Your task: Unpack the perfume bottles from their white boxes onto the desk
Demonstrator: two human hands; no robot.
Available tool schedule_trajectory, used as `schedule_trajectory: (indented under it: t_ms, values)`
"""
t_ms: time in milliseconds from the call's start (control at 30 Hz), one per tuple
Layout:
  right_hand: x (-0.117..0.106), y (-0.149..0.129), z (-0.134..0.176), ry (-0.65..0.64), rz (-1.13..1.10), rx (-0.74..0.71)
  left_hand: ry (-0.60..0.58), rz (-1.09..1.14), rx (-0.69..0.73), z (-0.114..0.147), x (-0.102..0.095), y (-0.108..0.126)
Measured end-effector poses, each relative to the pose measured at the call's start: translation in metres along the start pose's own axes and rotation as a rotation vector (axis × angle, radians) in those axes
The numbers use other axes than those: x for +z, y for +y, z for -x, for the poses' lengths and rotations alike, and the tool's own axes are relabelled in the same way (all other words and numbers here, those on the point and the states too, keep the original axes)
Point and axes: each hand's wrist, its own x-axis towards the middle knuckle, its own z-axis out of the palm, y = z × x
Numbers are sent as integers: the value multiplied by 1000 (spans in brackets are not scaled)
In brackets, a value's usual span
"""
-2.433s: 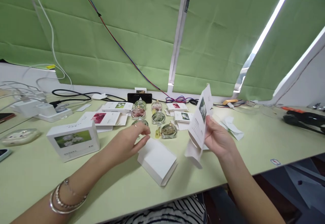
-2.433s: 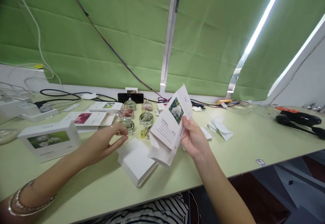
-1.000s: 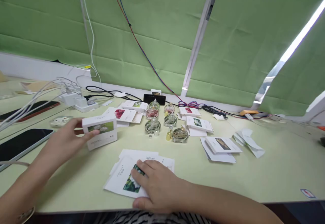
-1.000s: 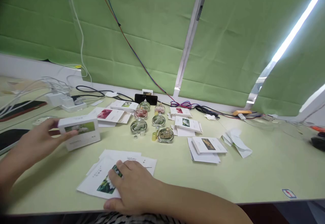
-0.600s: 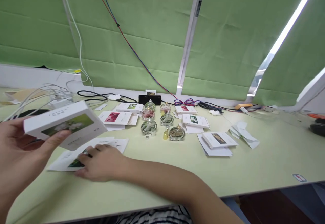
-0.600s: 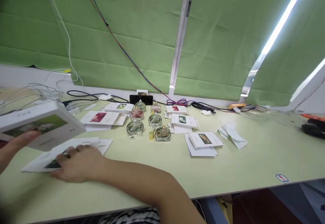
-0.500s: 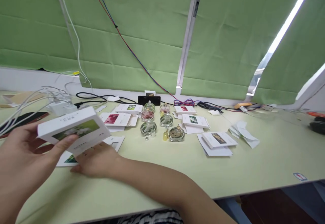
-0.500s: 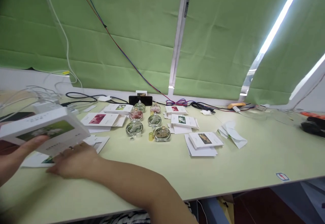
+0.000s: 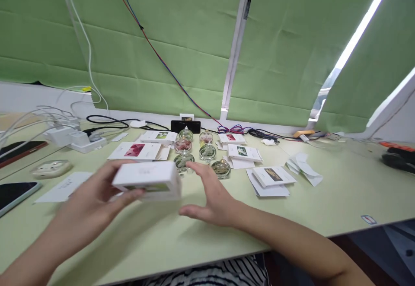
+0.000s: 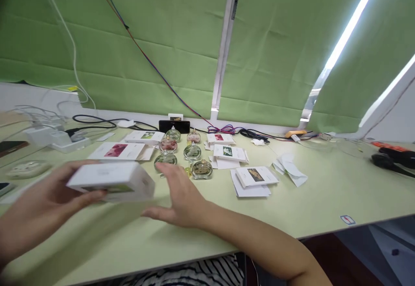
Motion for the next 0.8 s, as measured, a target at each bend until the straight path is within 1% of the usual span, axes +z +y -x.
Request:
schedule_trajectory:
  t_ms: [33,100,133,167,200,267,367,433,533,633,667,733,800]
  values:
    - [-9,6,4,-81,-101,57,-133,84,33,0,14,9]
    - [-19,17,13,-312,-297,80,-366,206,125,-1,43,22]
    - [-21,22,17,-402,-379,76,-457,254,166,-2,57,25]
    - [-22,26,21,-451,-443,82,-517,285,187,-3,69,27]
    - [-22,28,26,-452,-488,102,-523,299,191,-5,79,29]
    - [-20,28,34,-366,-507,176,-485,274,194,-9,91,33]
    - [-19,21,42,-183,-345,277,-447,182,206,-18,92,45]
    - [-19,16,43,-133,-183,324,-447,159,191,-23,88,54]
    - [-18,11,43,-149,-16,391,-422,178,154,-27,87,59]
    - [-16,9,42,-196,41,436,-385,228,118,-26,93,50]
    - [-16,10,42,-209,42,443,-374,283,82,-26,95,45]
    - [-16,13,44,-208,25,445,-378,470,-34,-28,98,38]
    - [-17,17,46,-187,-15,425,-435,642,-138,-33,99,33]
